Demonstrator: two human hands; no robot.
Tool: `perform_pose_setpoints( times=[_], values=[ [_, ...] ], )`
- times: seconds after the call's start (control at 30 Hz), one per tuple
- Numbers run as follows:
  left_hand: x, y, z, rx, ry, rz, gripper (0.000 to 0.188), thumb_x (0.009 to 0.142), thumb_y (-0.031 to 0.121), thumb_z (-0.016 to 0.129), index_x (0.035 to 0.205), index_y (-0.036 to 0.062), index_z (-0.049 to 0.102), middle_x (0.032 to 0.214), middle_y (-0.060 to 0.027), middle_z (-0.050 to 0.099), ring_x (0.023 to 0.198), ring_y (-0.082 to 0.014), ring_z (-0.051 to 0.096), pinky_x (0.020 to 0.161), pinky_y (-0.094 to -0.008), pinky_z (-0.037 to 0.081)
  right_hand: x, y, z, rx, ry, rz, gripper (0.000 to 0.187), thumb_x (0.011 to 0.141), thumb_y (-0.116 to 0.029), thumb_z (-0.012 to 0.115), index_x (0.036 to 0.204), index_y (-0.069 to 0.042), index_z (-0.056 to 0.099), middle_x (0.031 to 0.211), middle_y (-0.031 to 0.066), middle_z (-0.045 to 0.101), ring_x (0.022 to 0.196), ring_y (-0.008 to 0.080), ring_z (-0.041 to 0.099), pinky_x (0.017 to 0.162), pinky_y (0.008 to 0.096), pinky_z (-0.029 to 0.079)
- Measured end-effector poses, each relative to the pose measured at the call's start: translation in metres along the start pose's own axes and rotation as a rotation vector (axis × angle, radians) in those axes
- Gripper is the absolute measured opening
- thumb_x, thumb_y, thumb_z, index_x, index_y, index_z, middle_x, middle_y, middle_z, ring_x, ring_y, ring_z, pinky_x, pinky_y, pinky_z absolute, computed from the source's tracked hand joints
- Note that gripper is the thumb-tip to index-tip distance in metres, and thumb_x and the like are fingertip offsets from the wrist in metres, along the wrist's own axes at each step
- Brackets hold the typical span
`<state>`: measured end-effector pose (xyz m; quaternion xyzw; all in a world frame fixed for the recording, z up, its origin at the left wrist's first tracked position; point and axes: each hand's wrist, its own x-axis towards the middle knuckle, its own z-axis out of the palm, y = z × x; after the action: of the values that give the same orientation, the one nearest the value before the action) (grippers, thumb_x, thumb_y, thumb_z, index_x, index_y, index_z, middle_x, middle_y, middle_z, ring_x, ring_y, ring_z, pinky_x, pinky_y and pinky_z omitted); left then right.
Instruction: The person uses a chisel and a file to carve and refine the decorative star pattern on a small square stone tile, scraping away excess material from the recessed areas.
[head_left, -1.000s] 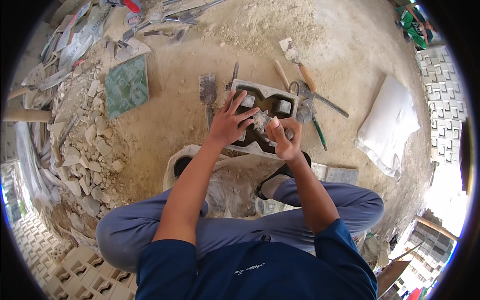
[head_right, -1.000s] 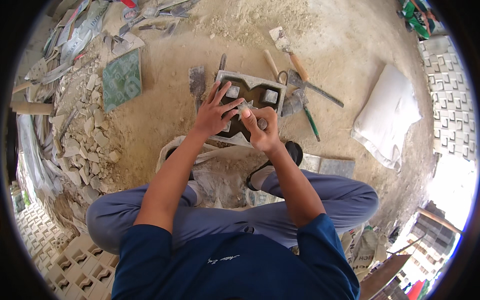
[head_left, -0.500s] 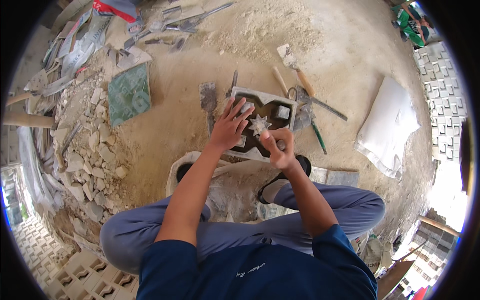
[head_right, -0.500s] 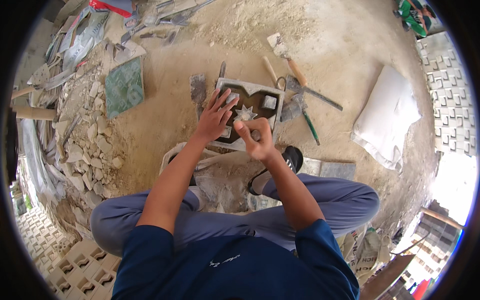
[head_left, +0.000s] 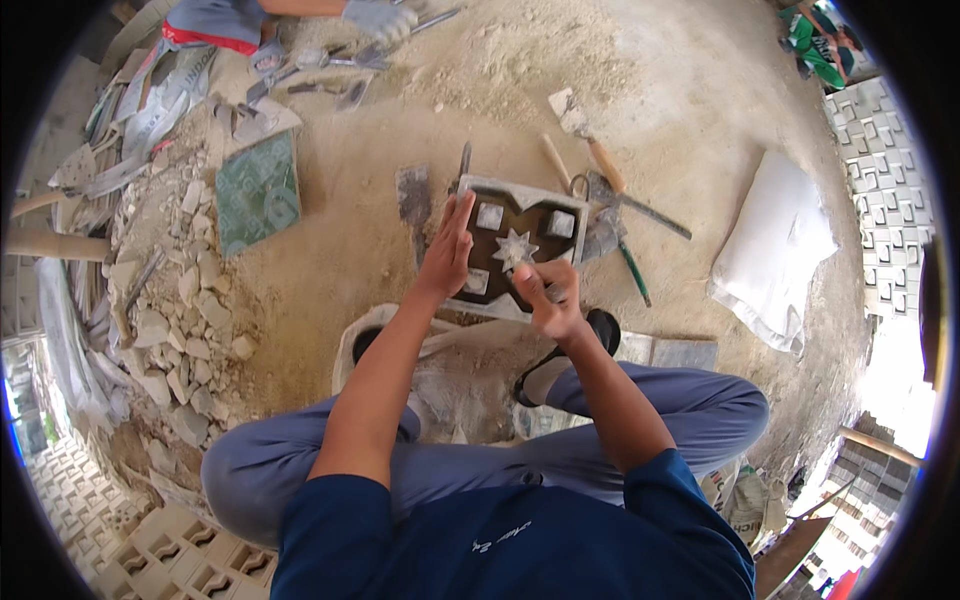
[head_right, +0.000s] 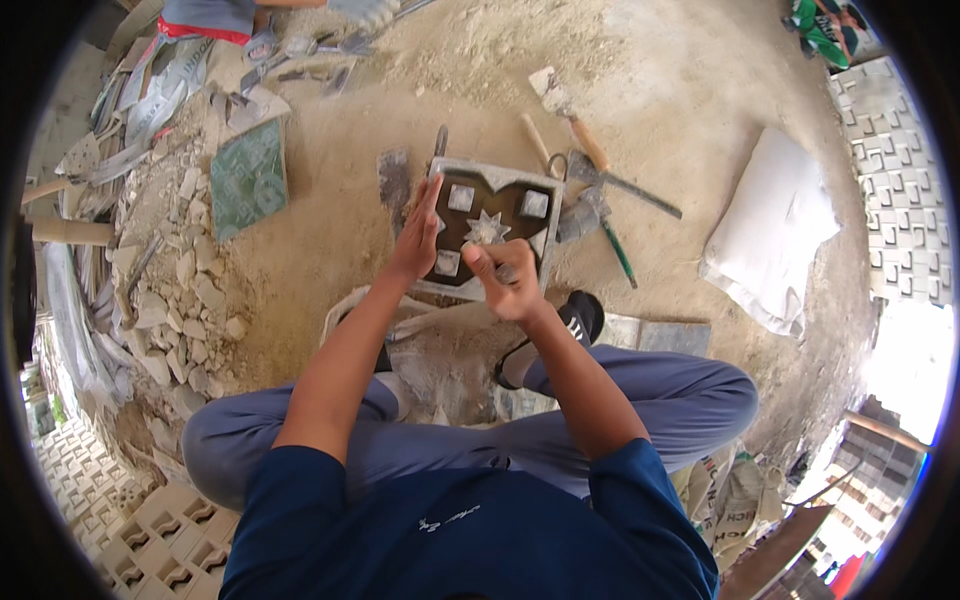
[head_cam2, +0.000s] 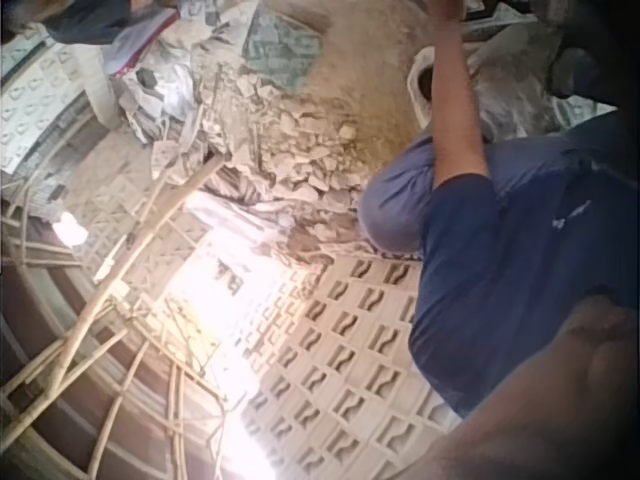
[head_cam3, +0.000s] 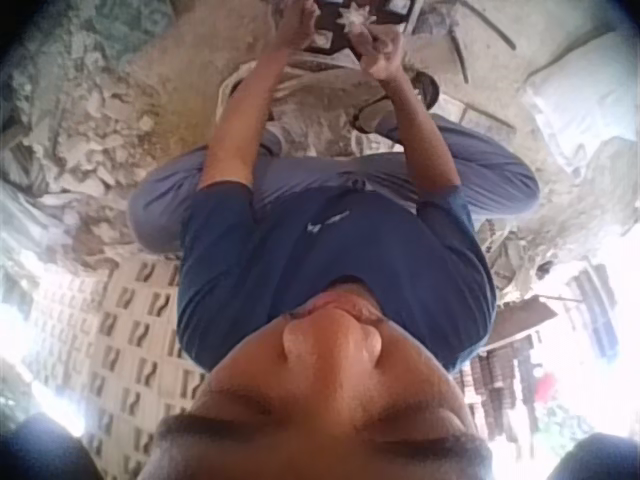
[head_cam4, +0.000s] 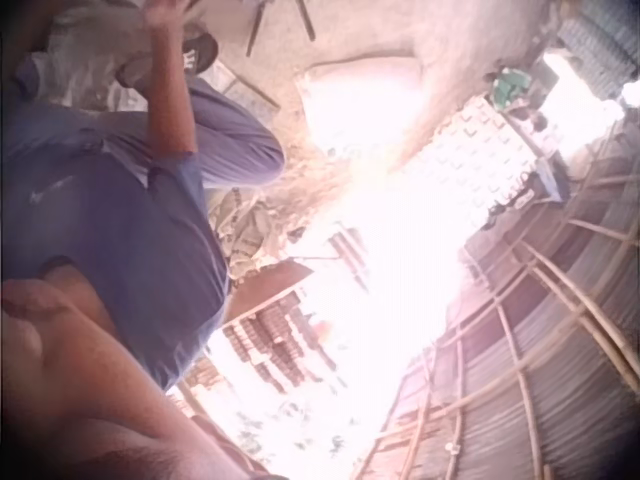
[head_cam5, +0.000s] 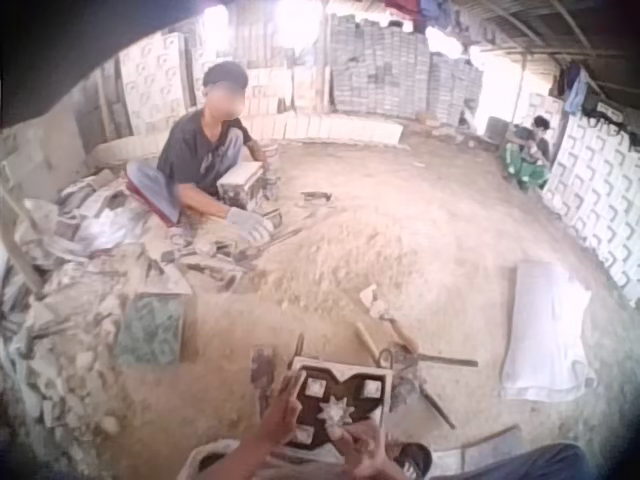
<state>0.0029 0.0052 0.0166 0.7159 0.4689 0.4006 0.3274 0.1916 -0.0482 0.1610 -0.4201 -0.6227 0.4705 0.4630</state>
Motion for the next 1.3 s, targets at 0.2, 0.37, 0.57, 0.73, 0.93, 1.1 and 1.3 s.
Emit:
perform_pose_setpoints(
  times=[0.2, 0.37, 0.57, 0.73, 0.93, 1.1, 1.3],
  values=[
    [-0.003, -0.014, -0.002, -0.121, 0.101, -0.092, 0.068, 0.108, 0.051, 0.016, 0.162, 0.0112, 0.007, 0.168, -0.0152, 0.009, 0.155, -0.0312, 0.010, 0.124, -0.0410, 0.014, 0.011, -0.033, -0.003, 0.150, 0.085, 0.022, 0.051, 0.105, -0.022, 0.055, 0.059, -0.003, 0.046, 0.052, -0.0034, 0.043, 0.048, 0.0067, 0.034, 0.044, 0.0305, 0.021],
    [-0.001, -0.009, 0.000, -0.335, 0.084, -0.267, 0.072, 0.107, 0.054, 0.017, 0.162, 0.0103, -0.001, 0.168, -0.0155, 0.007, 0.155, -0.0302, 0.009, 0.124, -0.0394, 0.013, 0.030, -0.062, -0.012, 0.489, 0.115, -0.205, 0.045, 0.107, -0.015, 0.048, 0.064, -0.005, 0.047, 0.050, -0.0008, 0.034, 0.045, 0.0097, 0.030, 0.042, 0.0301, 0.022],
    [-0.004, -0.012, 0.000, -0.331, 0.057, -0.336, 0.082, 0.103, 0.065, 0.020, 0.162, 0.0081, 0.008, 0.166, -0.0185, 0.019, 0.153, -0.0337, 0.020, 0.122, -0.0396, 0.020, 0.065, -0.051, 0.009, 0.531, 0.073, -0.331, 0.052, 0.108, -0.021, 0.045, 0.059, -0.006, 0.038, 0.050, 0.0007, 0.030, 0.045, 0.0112, 0.028, 0.044, 0.0307, 0.021],
    [-0.005, -0.009, 0.001, -0.271, 0.106, -0.376, 0.076, 0.105, 0.061, 0.018, 0.161, 0.0096, 0.014, 0.162, -0.0176, 0.029, 0.148, -0.0366, 0.030, 0.119, -0.0407, 0.027, 0.085, -0.026, 0.019, 0.429, -0.064, -0.258, 0.066, 0.106, -0.046, 0.040, 0.055, -0.004, 0.034, 0.050, 0.0008, 0.030, 0.045, 0.0127, 0.028, 0.046, 0.0313, 0.020],
    [-0.009, -0.008, 0.000, -0.049, 0.094, -0.464, 0.063, 0.107, 0.055, 0.019, 0.162, 0.0238, 0.016, 0.156, -0.0165, 0.039, 0.139, -0.0390, 0.042, 0.110, -0.0460, 0.041, 0.093, -0.020, 0.025, 0.434, -0.184, -0.095, 0.075, 0.103, -0.060, 0.031, 0.054, -0.004, 0.033, 0.050, 0.0024, 0.033, 0.046, 0.0133, 0.030, 0.047, 0.0299, 0.019],
    [-0.005, -0.007, 0.010, -0.040, 0.151, -0.416, 0.061, 0.107, 0.055, 0.019, 0.161, 0.0261, 0.017, 0.153, -0.0174, 0.042, 0.135, -0.0409, 0.046, 0.105, -0.0475, 0.045, 0.088, 0.040, 0.021, 0.365, -0.276, -0.131, 0.064, 0.104, -0.043, 0.051, 0.055, -0.004, 0.040, 0.052, 0.0023, 0.040, 0.049, 0.0119, 0.037, 0.047, 0.0290, 0.023],
    [-0.012, -0.011, 0.002, -0.014, 0.195, -0.407, 0.060, 0.107, 0.053, 0.021, 0.161, 0.0259, 0.018, 0.148, -0.0191, 0.046, 0.130, -0.0434, 0.049, 0.102, -0.0486, 0.047, 0.092, -0.018, 0.025, -0.078, -0.221, -0.051, 0.043, 0.099, -0.011, 0.062, 0.060, -0.001, 0.048, 0.052, 0.0005, 0.040, 0.052, 0.0070, 0.034, 0.046, 0.0309, 0.028]
  ],
)
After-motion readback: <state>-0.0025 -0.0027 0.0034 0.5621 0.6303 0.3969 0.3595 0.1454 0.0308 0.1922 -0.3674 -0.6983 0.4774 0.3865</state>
